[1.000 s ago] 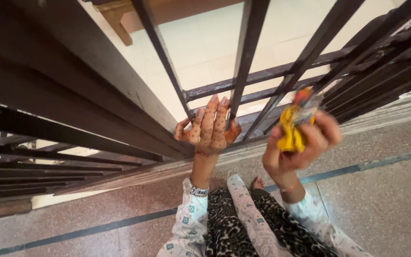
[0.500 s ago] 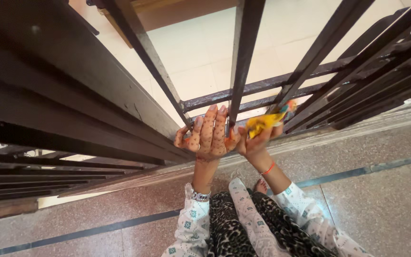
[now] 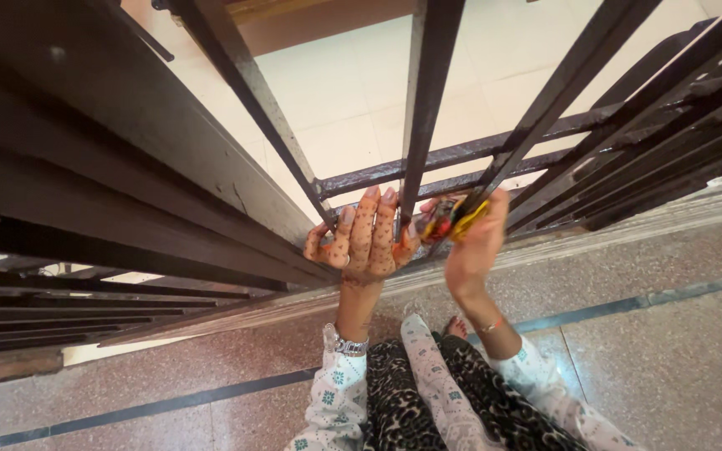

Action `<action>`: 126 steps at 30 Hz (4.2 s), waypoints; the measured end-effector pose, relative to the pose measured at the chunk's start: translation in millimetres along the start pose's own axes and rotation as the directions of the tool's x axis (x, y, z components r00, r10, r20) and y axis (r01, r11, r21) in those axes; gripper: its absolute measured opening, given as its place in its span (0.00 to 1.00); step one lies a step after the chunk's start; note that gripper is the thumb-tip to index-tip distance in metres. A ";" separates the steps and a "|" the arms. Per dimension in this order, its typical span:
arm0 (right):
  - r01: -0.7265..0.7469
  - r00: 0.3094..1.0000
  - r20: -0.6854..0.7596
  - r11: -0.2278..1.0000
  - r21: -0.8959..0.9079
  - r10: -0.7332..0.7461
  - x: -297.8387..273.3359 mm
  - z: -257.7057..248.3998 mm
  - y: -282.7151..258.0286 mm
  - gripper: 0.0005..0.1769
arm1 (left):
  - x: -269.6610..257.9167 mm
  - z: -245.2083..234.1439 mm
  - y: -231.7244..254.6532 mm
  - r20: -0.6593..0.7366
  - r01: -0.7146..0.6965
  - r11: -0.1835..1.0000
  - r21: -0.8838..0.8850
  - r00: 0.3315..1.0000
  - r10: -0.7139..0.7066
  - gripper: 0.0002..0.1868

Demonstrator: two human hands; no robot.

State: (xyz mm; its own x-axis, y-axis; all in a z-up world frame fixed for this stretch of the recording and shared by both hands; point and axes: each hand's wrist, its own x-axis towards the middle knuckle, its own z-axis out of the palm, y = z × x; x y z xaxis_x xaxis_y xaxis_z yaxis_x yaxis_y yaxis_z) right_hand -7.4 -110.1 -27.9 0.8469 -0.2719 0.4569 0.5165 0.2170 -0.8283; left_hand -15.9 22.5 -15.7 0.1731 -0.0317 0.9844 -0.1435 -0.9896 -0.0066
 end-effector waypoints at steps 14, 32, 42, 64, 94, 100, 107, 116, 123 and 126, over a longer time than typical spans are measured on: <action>0.207 0.972 0.149 0.965 -0.159 -0.184 -29.3 -24.1 58.1 0.29 | 1.1 -1.0 -0.1 0.007 0.014 1.000 0.016 1.000 -0.014 0.19; -0.358 0.832 0.355 0.902 -0.241 0.426 -77.2 -117.0 -14.1 0.16 | -48.0 -19.8 50.8 0.139 0.303 0.887 -0.349 0.953 -0.270 0.27; -0.494 0.869 0.314 0.698 0.519 0.382 -13.9 -65.2 -102.4 0.32 | -126.6 -71.9 79.9 0.812 0.853 -0.214 -0.477 0.334 -0.479 0.11; 0.275 0.961 0.172 0.803 -0.528 -0.217 -32.1 -21.5 -31.1 0.26 | -36.8 -23.7 71.5 0.449 0.725 0.365 -0.584 0.663 -0.599 0.21; 0.164 0.981 0.107 0.986 -0.011 -0.162 17.1 0.8 -20.4 0.23 | -23.0 -5.6 50.9 0.331 0.663 0.305 -0.684 0.654 -0.680 0.19; 0.281 0.955 0.022 0.882 -0.378 -0.295 20.1 16.5 -20.4 0.24 | -72.0 36.4 70.2 0.446 0.714 0.088 -0.695 0.524 -0.725 0.22; 0.243 0.966 0.024 0.870 -0.430 -0.258 4.7 -0.3 20.1 0.16 | -61.8 31.0 53.5 0.197 0.547 0.503 -0.669 0.783 -0.590 0.22; 0.051 0.999 0.007 0.915 -0.401 -0.052 -61.7 -44.3 134.5 0.15 | -187.7 47.3 46.7 0.262 0.586 0.589 -0.556 0.796 -0.545 0.22; 0.249 0.958 0.282 0.664 -0.705 -0.060 -96.4 -61.4 123.2 0.15 | -251.3 9.2 33.3 0.572 0.663 0.712 -0.232 0.685 -0.451 0.14; 0.219 0.967 0.254 0.602 -0.768 -0.027 -99.3 -57.9 97.2 0.17 | -250.1 0.1 37.0 0.664 0.899 0.397 -0.185 0.412 -0.624 0.21</action>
State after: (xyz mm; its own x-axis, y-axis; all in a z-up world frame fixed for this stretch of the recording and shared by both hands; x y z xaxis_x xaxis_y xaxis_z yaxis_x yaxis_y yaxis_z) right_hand -48.6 -116.3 -172.5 0.8366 -0.0303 0.5469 0.3996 -0.6491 -0.6473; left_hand -64.5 -6.2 -262.2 0.8077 0.5116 0.2931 -0.0819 -0.3949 0.9151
